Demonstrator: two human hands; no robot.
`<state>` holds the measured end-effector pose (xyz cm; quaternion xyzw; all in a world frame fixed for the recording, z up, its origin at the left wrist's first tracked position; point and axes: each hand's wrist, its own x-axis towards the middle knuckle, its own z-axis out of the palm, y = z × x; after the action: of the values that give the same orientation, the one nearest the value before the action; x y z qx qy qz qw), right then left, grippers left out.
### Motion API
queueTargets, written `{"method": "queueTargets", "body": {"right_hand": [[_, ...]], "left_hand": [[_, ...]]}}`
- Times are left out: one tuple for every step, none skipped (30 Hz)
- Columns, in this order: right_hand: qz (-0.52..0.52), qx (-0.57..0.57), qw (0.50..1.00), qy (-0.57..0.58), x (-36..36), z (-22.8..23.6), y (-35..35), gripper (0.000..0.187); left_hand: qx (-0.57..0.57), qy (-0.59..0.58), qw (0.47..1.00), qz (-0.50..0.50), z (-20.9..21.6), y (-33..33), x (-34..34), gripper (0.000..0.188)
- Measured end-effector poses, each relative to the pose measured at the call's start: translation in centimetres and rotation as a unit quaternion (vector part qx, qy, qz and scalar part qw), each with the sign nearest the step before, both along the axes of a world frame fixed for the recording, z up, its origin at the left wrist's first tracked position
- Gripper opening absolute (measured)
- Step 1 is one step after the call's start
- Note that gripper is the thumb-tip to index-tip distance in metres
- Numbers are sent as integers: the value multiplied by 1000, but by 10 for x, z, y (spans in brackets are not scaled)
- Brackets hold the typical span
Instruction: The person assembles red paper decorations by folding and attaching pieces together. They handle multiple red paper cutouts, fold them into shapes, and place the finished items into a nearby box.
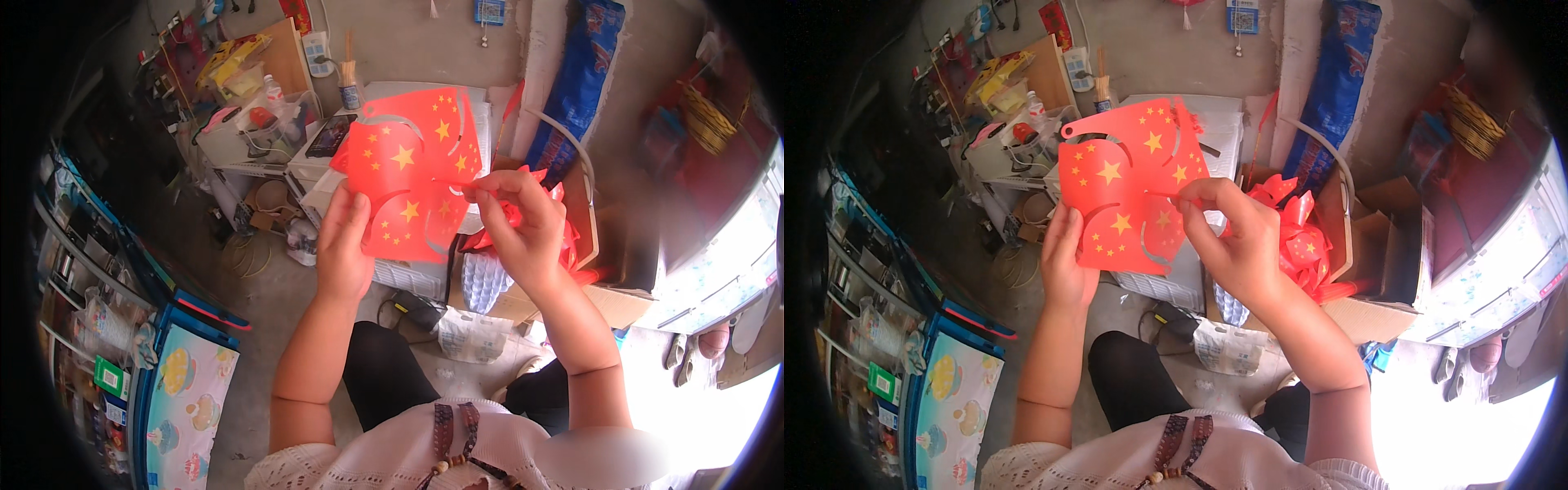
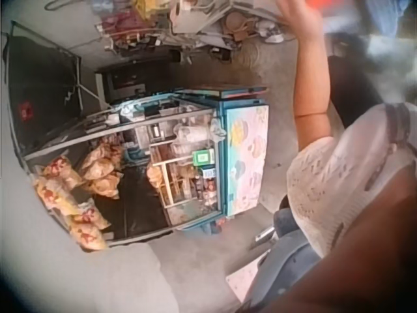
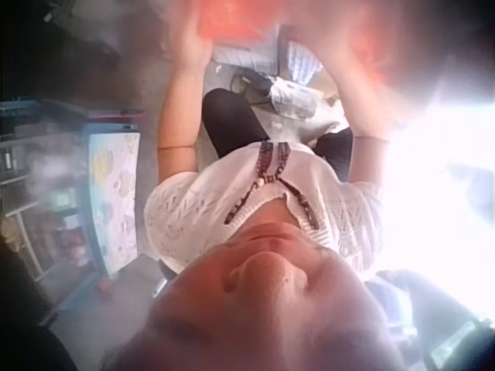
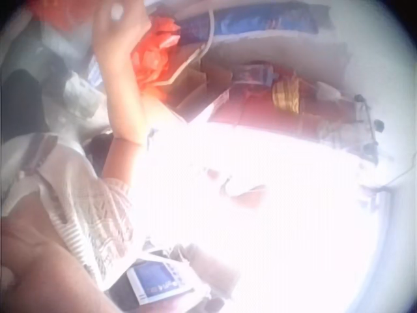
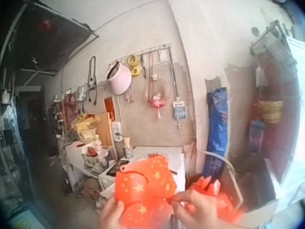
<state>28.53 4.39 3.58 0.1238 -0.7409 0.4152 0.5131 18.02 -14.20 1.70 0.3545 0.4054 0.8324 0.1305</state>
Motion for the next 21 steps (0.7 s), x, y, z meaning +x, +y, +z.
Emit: {"method": "queueTargets", "body": {"right_hand": [[-4,-1,1000,-1,3,0,-1,11],[-8,-3,1000,-2,6,0,-2,11],[-10,16,1000,-17,10,1,-2,11],[-12,35,999,-32,15,2,-1,11],[-14,54,997,-47,18,2,-1,12],[-16,61,997,-52,21,2,-1,13],[-17,68,996,-57,23,2,-1,14],[-18,75,995,-62,25,1,-2,15],[14,23,996,-85,28,-1,-3,15],[47,-28,993,-107,30,-5,-4,15],[80,-80,985,-129,31,-7,-3,15],[123,-135,974,-132,31,-7,-2,15],[166,-190,958,-134,32,-8,-1,14],[208,-245,937,-137,33,-8,2,14],[221,-273,919,-180,36,-7,8,18],[293,-327,881,-174,35,-12,17,17],[323,-344,861,-188,36,-13,23,17],[350,-361,841,-201,36,-13,26,17],[342,-351,847,-206,36,-13,27,16],[334,-340,854,-210,38,-14,26,15],[325,-329,861,-213,39,-14,25,14]], "left_hand": [[5,0,1000,-5,1,2,5,42],[11,0,1000,-10,2,4,9,39],[12,1,1000,-16,3,4,12,40],[13,2,1000,-23,4,4,14,40],[14,3,999,-29,5,4,16,41],[10,9,999,-41,5,4,18,41],[6,15,998,-53,5,3,18,42],[2,22,998,-64,6,2,19,43],[1,18,997,-73,5,1,20,43],[-1,14,997,-81,4,1,21,44],[-3,11,996,-88,4,1,22,45],[-5,8,995,-99,3,1,23,45],[-7,7,994,-109,2,1,23,45],[-9,5,993,-119,1,1,24,45],[-14,14,992,-124,0,1,26,44],[-19,25,991,-128,-1,1,29,44],[-24,35,990,-132,-1,0,31,43],[-28,47,989,-139,-1,0,31,43],[-46,117,984,-129,-2,0,27,40],[-43,127,984,-120,-2,0,29,38],[-41,139,983,-112,0,0,32,36]]}}
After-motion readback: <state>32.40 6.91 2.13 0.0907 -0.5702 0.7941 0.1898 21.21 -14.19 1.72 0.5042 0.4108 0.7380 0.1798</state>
